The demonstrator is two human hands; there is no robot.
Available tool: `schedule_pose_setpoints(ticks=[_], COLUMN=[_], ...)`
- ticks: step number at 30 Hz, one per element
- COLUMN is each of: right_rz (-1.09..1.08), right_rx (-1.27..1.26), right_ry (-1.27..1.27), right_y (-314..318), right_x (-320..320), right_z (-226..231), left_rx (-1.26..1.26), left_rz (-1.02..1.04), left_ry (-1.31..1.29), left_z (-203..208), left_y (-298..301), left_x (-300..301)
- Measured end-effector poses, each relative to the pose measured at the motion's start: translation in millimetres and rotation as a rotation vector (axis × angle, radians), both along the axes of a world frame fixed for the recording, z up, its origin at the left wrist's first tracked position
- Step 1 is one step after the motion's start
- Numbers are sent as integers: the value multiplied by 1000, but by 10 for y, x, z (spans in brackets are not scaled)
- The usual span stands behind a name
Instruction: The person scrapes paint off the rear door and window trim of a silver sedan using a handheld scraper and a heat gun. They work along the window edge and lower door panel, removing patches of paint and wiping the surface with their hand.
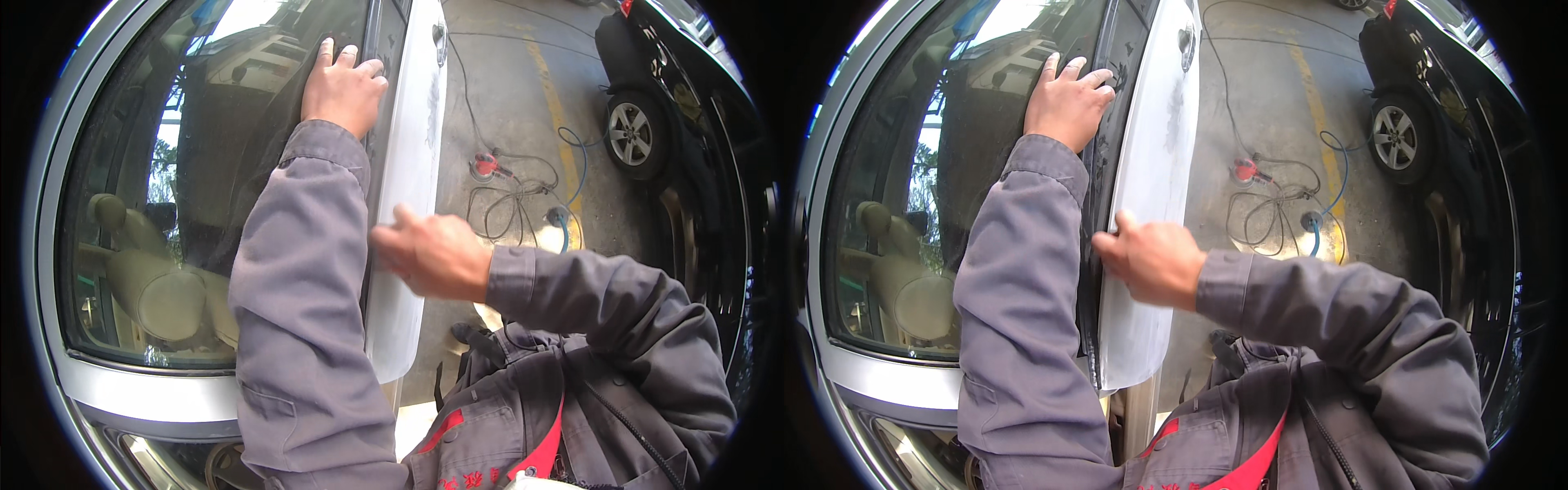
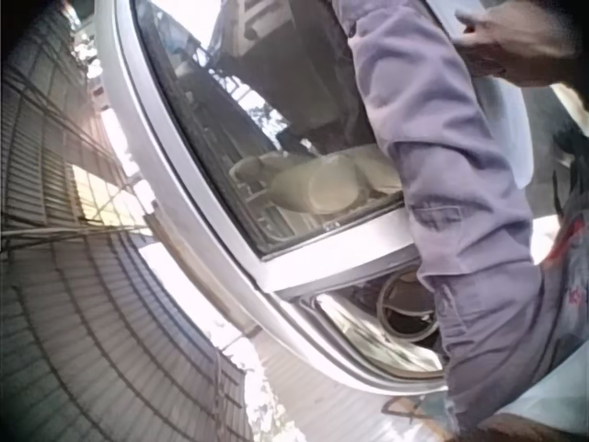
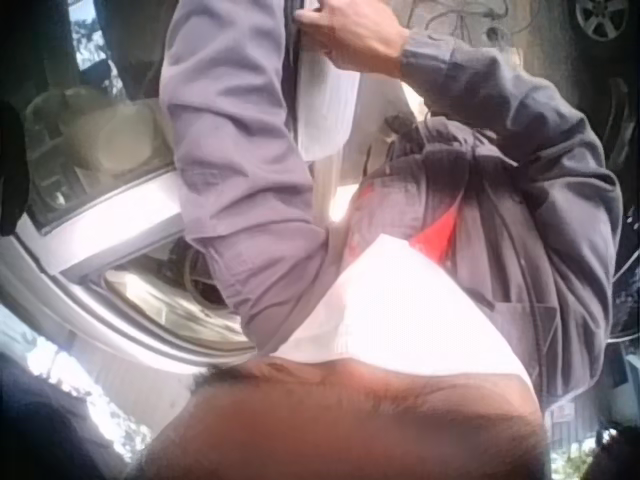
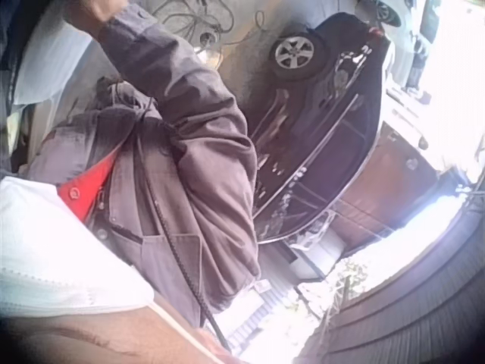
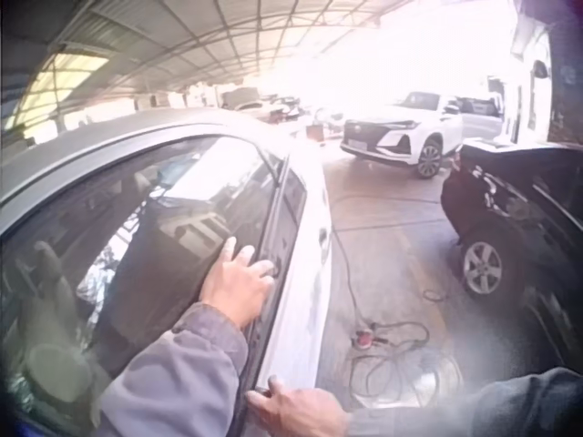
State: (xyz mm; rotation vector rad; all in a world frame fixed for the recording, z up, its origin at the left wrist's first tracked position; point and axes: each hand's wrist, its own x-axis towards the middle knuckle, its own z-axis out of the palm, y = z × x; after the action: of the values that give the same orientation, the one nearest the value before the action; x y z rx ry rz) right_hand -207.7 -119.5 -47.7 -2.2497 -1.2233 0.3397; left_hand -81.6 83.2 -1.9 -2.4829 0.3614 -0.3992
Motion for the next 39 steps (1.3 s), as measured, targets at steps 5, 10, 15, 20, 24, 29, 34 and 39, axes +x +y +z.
schedule_pose_setpoints(ticks=[5,10,15,20,24,29,34,39], right_rz=[65,-18,-20,-51,-89,-102,-41,25], right_rx=[9,-7,-47,-157,-129,-121,-1,16], right_ry=[-23,-44,-83,-128,-190,-176,-124,-10], right_y=[-83,-53,-14,76,157,141,95,21], right_x=[-288,190,690,1187,1518,1407,729,-28], right_z=[11,-35,73,115,58,-24,-148,-147], left_rx=[0,-16,-17,-7,-12,-23,-39,-20], left_rz=[-5,-15,13,10,21,1,-3,-4], left_ry=[-21,-9,17,11,12,12,2,-2], left_z=[39,9,46,32,44,-2,-19,-36], left_y=[-30,-26,-16,32,65,80,100,105], left_x=[-24,8,-24,4,-1,36,57,55])
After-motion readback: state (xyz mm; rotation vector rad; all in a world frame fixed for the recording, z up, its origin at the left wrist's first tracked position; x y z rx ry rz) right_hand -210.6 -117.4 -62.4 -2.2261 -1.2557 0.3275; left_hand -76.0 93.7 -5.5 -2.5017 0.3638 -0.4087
